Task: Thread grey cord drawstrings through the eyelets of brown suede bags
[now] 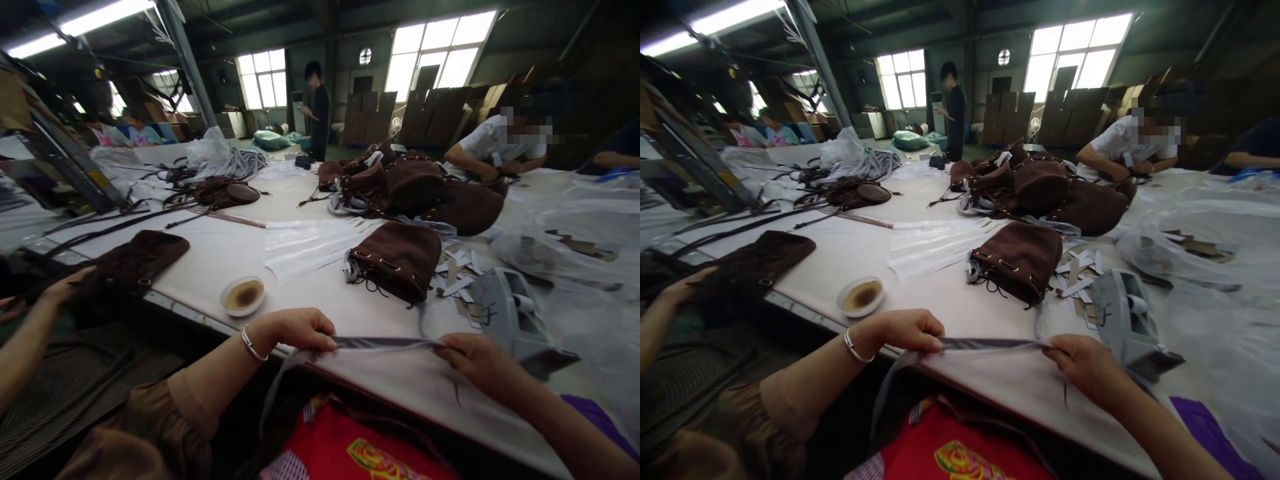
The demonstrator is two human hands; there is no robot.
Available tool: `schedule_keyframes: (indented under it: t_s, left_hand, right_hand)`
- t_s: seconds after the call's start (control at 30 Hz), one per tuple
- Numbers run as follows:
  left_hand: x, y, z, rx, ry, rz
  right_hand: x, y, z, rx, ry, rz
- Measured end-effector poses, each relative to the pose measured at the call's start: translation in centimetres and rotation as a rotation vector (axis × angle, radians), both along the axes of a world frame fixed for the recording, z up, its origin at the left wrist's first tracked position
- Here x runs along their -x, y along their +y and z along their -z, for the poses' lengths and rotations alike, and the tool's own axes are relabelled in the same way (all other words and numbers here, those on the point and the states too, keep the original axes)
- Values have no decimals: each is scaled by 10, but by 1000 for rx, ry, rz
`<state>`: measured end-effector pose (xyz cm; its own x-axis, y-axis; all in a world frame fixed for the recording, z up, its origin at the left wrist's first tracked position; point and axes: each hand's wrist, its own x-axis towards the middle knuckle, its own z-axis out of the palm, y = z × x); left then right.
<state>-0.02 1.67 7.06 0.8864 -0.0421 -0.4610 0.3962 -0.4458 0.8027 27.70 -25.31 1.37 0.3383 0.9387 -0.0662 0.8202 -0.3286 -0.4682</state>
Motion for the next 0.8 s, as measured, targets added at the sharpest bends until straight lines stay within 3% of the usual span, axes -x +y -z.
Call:
schedule_keyframes:
  t_s: [0.13, 0.2, 0.37, 0.47, 0.63, 0.73, 0.8]
  left_hand:
    - [-3, 6, -3, -87, 7, -84]
    - [-15, 0, -9, -136, -28, -110]
    - [-55, -30, -28, -257, -161, -12]
    - [-66, -41, -34, -354, -301, 77]
    - [-52, -11, -28, -506, -258, 83]
    - [-46, 10, -22, -605, -184, 40]
    - [-49, 13, -20, -732, -238, 28]
  right_hand:
    - [-3, -10, 11, 101, -76, -50]
    - [7, -3, 7, 42, -147, -116]
    - [55, 36, -30, -331, -270, -247]
    - [71, 53, -44, -249, -167, -276]
    - [56, 39, -30, -101, -123, -140]
    - [57, 28, -18, -71, -133, -191]
    - [66, 26, -15, -74, -161, -255]
